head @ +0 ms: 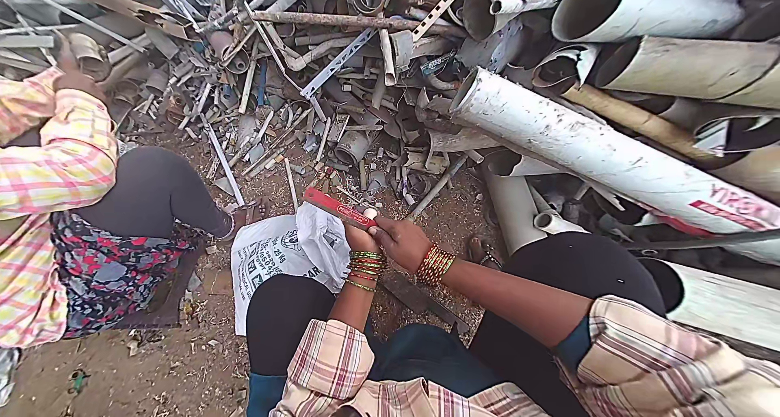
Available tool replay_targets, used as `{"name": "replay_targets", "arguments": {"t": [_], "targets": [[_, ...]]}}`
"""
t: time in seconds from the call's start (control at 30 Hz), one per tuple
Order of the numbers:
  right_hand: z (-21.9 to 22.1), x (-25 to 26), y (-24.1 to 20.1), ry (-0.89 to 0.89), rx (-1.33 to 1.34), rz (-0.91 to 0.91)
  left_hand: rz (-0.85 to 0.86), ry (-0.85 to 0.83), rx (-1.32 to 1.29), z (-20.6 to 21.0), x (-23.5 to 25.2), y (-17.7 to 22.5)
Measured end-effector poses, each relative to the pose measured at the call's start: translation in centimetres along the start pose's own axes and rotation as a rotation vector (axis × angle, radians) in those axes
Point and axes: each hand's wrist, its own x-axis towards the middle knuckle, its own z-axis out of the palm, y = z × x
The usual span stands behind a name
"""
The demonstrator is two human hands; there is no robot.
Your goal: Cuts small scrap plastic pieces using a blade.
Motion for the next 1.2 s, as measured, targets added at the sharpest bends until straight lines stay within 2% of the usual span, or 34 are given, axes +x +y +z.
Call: {"name": "replay_targets", "arguments": {"t": [0.1,0.17,0.23,0.3,0.4,0.47,0.6,0.8,0.9,1.07,1.2], "targets": [[-0.1,0.0,0.3,0.039,0.152,0.015,-0.002,-0.019,0.0,0.0,0.1,0.7],[-0.2,0.0,0.4,0.078,0.196,0.039,-0.064,-0.015,0.0,0.3,-0.4,1.8],[-0.6,0.1,0.5,0.062,0.104,0.066,-0.129,0.015,0.03,0.6,-0.6,2.0],[-1.1,0.4,0.5,0.041,0.02,0.085,-0.158,-0.026,0.049,0.7,-0.2,1.7],[-1.7,0.9,0.9,0.087,0.017,0.077,-0.16,-0.141,0.09,0.4,0.7,0.5],[-2.2,0.9,1.2,0.109,0.044,0.065,-0.191,-0.155,0.121,0.6,0.9,0.1],[-2.5,0.7,1.3,0.126,0.071,0.045,-0.235,-0.252,0.051,0.3,0.8,0.6],[-2.8,0.5,1.4,0.113,0.042,0.052,-0.293,-0.208,-0.077,0.5,-0.3,2.0],[-3.0,0.7,1.6,0.099,-0.008,0.019,-0.25,-0.271,-0.094,0.6,-1.4,2.7],[-1.4,-0.2,0.8,0.011,-0.05,-0.067,-0.177,-0.1,-0.127,0.0,0.1,0.6],[-1.3,0.1,1.3,0.074,0.004,-0.081,-0.194,-0.039,-0.194,0.4,0.3,0.7]]}}
